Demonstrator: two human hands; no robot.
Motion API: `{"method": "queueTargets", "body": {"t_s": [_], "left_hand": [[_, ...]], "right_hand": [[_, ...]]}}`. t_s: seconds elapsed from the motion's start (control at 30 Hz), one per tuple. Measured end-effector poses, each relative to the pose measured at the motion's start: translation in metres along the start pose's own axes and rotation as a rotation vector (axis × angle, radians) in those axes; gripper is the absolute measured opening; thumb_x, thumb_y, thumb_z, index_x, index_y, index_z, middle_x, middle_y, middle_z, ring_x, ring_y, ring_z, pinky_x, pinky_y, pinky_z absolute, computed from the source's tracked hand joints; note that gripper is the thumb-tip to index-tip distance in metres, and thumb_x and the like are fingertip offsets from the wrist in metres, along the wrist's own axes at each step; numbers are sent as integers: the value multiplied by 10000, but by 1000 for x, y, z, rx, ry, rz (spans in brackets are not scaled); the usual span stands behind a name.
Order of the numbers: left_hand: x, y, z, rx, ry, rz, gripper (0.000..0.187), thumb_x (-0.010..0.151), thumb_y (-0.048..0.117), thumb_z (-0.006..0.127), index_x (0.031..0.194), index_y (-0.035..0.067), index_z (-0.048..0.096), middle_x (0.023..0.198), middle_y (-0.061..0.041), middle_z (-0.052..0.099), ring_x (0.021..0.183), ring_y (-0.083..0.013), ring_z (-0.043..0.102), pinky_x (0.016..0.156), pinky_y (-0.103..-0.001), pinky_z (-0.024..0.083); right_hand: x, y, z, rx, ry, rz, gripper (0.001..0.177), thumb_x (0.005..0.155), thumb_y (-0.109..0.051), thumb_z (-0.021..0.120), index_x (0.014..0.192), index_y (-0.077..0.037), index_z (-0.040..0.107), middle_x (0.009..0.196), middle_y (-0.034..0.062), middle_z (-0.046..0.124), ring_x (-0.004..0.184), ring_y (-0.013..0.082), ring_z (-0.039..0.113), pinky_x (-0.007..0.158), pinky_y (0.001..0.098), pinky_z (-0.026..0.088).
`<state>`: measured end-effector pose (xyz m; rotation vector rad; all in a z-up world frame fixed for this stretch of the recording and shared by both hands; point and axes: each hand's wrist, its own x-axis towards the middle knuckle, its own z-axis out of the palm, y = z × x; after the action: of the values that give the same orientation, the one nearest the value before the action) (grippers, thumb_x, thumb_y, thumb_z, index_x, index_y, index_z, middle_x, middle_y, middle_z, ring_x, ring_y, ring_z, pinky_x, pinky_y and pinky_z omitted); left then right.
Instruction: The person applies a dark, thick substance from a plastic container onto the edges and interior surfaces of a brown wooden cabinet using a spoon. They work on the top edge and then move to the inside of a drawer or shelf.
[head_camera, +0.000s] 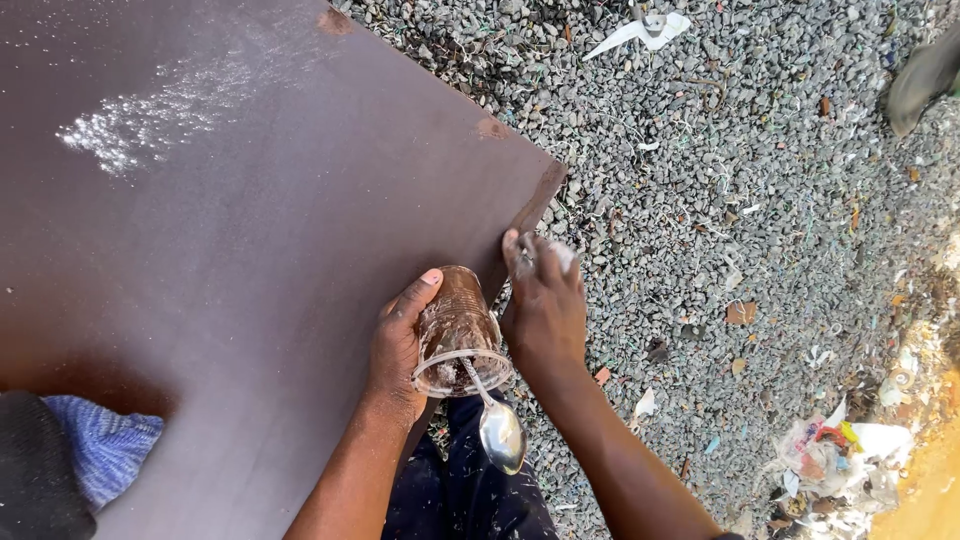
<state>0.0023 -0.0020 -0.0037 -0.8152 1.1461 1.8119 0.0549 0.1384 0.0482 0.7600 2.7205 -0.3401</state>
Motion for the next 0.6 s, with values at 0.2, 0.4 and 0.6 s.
{"method": "queueTargets", "body": {"t_s": [0.2,0.4,0.6], "left_hand": [[3,0,-2,-56,-20,-11,324,877,301,737,1028,18,783,904,-172,761,859,-268,717,841,-418,605],[1,2,-2,-79,-47,-16,316,887,298,726,1041,27,778,890,-162,753,813,-238,712,798,-400,609],[-2,4,-1,-81,-42,-11,322,888,289,720,1050,16,771,887,-168,748,800,-242,709,783,-400,608]], "right_hand": [[-41,6,27,378,163,-260,523,758,-225,795,1246,-82,674,1385,193,611,1310,461,546,1026,772,332],[2,15,4,748,257,64,383,1022,-22,459,1347,-129,633,1255,162,580,1195,354,540,1103,586,392],[23,13,-8,228,224,-30,486,941,72,464,1345,-93,677,1323,191,569,1266,392,542,1126,697,298]]}}
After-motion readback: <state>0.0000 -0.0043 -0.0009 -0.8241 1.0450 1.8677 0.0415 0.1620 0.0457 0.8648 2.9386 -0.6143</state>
